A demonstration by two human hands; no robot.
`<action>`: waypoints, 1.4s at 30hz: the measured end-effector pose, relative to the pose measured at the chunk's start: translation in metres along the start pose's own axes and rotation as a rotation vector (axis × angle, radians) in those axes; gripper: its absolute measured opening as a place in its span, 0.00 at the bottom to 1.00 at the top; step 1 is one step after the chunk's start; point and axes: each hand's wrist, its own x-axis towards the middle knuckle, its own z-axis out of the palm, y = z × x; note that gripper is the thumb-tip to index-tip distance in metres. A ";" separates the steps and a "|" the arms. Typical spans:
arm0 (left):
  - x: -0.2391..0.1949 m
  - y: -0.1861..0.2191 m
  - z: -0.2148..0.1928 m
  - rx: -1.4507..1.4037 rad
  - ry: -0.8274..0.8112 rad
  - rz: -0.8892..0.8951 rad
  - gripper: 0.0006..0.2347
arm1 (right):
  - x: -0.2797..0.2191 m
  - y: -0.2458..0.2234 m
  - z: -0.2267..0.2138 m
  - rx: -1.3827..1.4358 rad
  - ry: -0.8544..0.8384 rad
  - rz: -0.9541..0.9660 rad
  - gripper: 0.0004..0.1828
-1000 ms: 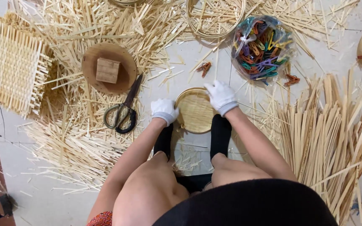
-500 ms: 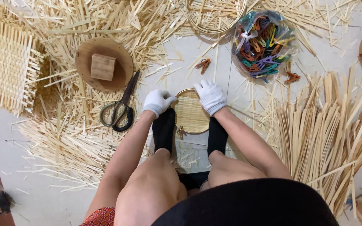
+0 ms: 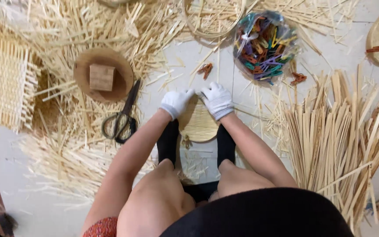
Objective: Weaving and shaping bamboo strips into various structures such as circular bases and rectangular mats.
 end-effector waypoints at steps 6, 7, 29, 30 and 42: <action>-0.052 0.023 0.005 -0.034 0.198 -0.426 0.07 | 0.014 0.023 -0.047 0.001 -0.052 0.050 0.10; -0.053 0.020 0.010 -0.031 0.197 -0.429 0.07 | 0.008 0.022 -0.046 0.004 -0.051 0.048 0.10; 0.011 0.015 -0.014 0.104 0.054 -0.078 0.16 | -0.025 0.005 0.009 -0.012 -0.234 0.220 0.09; 0.028 0.022 -0.017 0.108 0.004 -0.088 0.14 | -0.026 0.006 0.008 -0.018 -0.247 0.239 0.09; -0.040 0.018 -0.013 -0.124 0.197 -0.503 0.12 | 0.045 0.035 -0.051 -0.092 0.115 -0.044 0.07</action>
